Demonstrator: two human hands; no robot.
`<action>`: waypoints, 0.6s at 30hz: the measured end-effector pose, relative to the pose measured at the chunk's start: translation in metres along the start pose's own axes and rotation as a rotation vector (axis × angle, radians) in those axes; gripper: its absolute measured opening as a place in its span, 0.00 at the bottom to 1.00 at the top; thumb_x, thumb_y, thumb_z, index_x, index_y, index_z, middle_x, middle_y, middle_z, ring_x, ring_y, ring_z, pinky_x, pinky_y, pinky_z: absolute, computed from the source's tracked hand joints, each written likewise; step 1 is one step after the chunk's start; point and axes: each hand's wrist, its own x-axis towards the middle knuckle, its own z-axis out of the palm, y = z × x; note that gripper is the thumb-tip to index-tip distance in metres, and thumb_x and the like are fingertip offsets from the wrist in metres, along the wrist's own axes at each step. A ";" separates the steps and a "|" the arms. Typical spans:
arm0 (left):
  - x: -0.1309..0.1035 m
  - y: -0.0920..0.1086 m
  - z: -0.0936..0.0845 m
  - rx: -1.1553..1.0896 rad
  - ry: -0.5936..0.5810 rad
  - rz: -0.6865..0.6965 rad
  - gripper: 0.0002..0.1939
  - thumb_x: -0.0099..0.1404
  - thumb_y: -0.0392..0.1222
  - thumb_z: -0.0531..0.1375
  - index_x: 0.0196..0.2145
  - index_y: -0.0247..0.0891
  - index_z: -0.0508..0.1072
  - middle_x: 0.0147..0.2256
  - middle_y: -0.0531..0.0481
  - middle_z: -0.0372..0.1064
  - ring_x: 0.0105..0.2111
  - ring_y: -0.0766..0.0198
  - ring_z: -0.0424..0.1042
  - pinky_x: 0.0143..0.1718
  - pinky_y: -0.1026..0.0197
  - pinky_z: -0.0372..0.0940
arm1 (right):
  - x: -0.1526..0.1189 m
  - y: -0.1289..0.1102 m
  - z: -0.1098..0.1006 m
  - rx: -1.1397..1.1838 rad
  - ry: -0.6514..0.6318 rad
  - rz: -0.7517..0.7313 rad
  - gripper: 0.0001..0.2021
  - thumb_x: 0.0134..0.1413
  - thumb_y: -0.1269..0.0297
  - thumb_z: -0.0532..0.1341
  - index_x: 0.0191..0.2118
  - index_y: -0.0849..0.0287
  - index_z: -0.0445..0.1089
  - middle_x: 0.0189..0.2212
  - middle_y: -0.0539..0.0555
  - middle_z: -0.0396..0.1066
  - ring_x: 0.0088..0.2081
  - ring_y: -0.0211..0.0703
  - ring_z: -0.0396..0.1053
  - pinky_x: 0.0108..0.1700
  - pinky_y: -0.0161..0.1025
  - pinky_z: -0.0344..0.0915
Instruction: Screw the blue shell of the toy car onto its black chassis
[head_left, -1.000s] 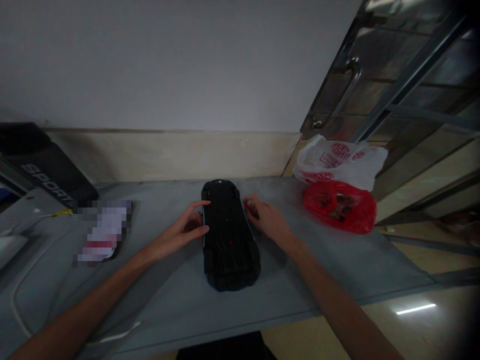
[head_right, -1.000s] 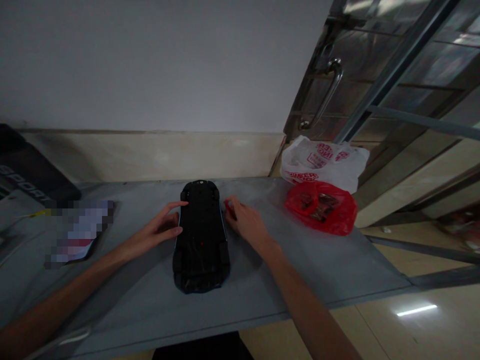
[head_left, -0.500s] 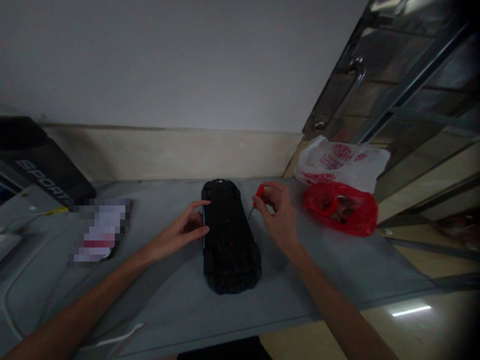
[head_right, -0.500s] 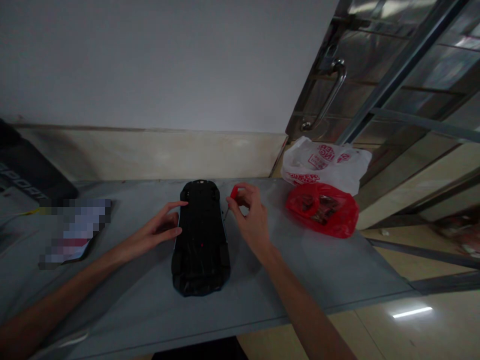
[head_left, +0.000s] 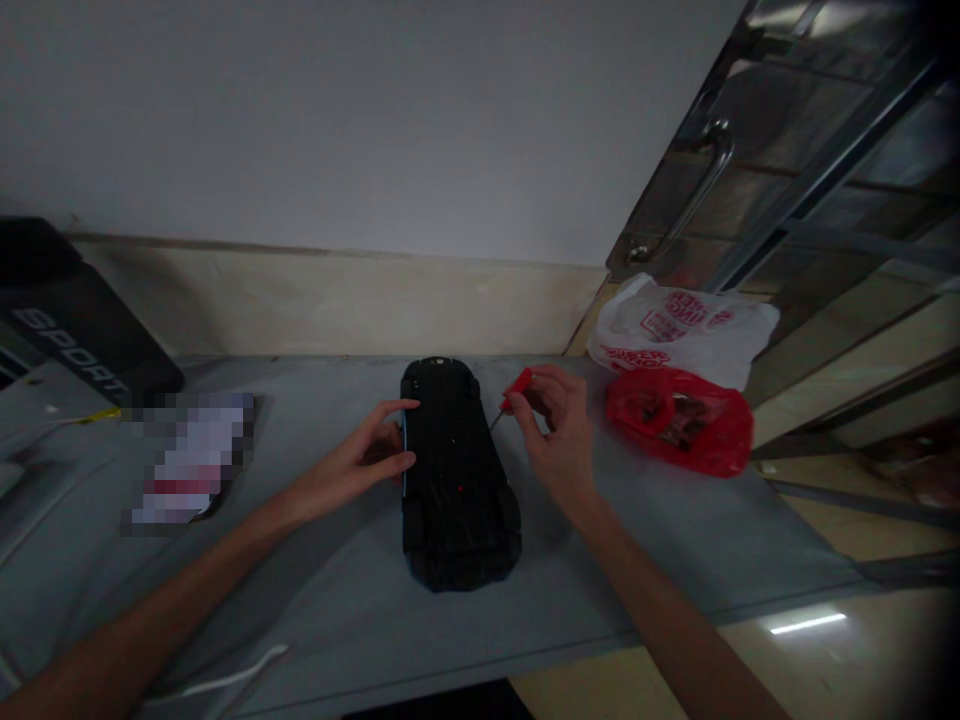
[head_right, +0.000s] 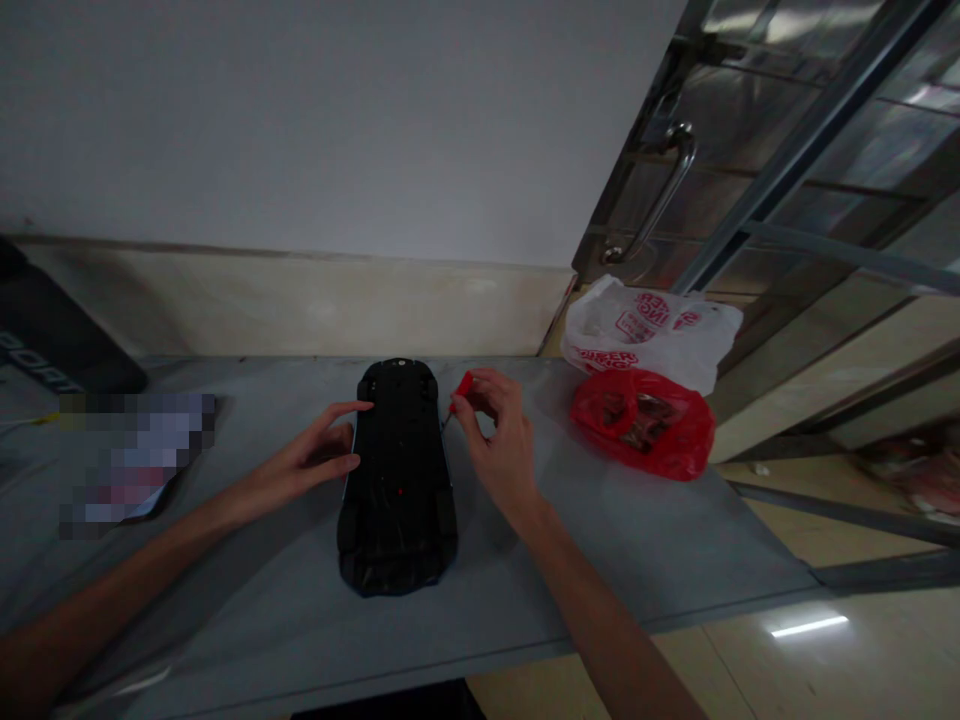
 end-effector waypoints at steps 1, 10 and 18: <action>0.000 0.000 0.000 -0.003 0.001 0.002 0.32 0.74 0.49 0.60 0.69 0.48 0.52 0.34 0.56 0.63 0.35 0.62 0.66 0.40 0.57 0.61 | 0.000 0.000 0.000 0.002 0.001 -0.004 0.15 0.67 0.60 0.63 0.56 0.50 0.62 0.44 0.54 0.74 0.39 0.43 0.78 0.44 0.45 0.79; 0.000 0.002 0.001 0.000 0.010 0.008 0.31 0.74 0.48 0.60 0.69 0.48 0.53 0.33 0.57 0.63 0.34 0.62 0.66 0.40 0.57 0.61 | -0.002 -0.004 0.002 -0.087 -0.002 -0.082 0.13 0.66 0.59 0.63 0.53 0.51 0.67 0.45 0.55 0.75 0.39 0.43 0.78 0.42 0.45 0.79; -0.002 0.004 0.002 -0.014 0.010 -0.004 0.32 0.74 0.48 0.60 0.69 0.47 0.52 0.34 0.56 0.63 0.35 0.61 0.67 0.40 0.56 0.61 | -0.002 -0.004 0.005 -0.100 -0.049 -0.083 0.15 0.66 0.61 0.64 0.55 0.50 0.64 0.43 0.53 0.75 0.39 0.44 0.77 0.45 0.48 0.76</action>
